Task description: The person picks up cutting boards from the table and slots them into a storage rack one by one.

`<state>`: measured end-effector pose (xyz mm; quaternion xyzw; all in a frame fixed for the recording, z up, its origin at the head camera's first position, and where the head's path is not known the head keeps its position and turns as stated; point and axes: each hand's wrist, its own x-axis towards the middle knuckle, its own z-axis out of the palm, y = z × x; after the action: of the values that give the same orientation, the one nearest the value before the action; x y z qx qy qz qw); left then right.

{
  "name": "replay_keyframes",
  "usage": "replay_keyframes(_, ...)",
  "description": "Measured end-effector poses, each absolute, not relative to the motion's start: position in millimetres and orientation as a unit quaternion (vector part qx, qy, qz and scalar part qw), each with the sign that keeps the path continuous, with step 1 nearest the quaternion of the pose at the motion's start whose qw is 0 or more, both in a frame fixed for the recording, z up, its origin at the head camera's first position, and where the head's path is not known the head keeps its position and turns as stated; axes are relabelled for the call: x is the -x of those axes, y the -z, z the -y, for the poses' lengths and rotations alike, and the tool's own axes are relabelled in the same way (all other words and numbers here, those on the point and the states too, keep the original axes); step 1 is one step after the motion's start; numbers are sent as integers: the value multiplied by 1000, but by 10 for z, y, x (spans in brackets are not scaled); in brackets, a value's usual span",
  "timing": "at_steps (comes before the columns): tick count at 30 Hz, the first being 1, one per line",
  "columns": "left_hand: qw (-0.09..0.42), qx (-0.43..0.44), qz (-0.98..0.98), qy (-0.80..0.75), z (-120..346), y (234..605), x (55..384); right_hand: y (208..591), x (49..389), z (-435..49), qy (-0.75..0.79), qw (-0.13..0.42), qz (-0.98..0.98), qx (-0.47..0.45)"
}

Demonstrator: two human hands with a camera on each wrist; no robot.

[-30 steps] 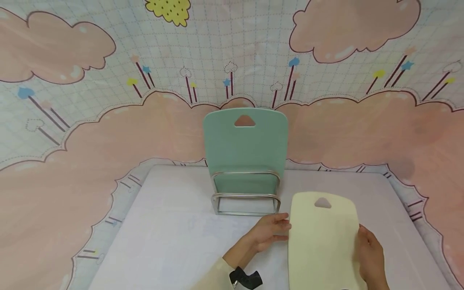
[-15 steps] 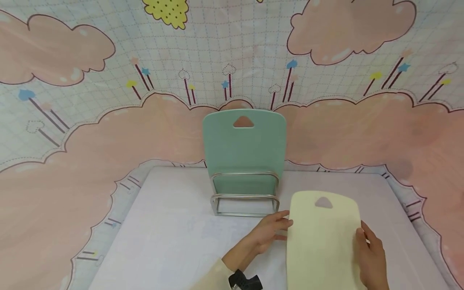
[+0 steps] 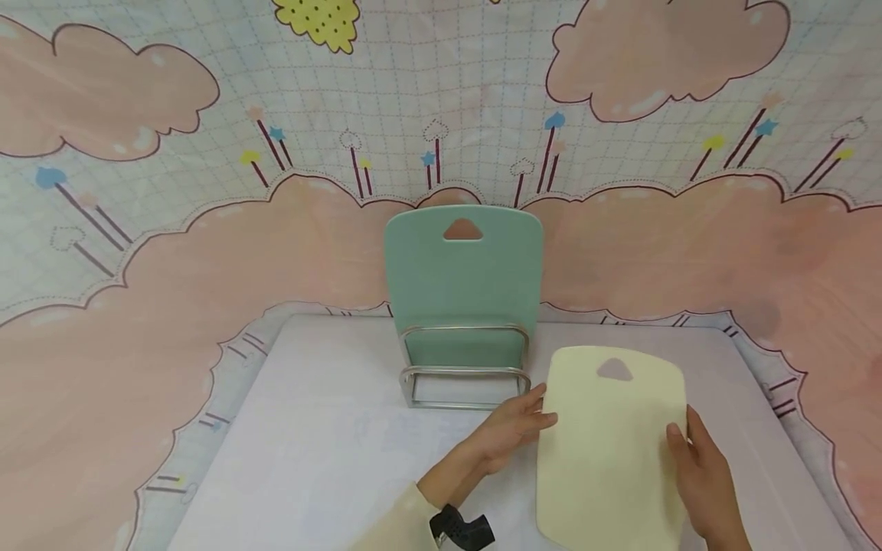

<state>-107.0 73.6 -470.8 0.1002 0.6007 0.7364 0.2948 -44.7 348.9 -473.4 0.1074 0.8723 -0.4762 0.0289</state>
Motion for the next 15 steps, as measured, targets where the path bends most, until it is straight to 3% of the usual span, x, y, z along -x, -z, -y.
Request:
replay_keyframes(6,264,-110,-594,-752,-697,4684,1098,4623,537,-3425,464,4,-884,-56)
replay_keyframes(15,247,-146,-576,-766,-665,4644,1138,4576,540,-3380,476,6,-878,-57)
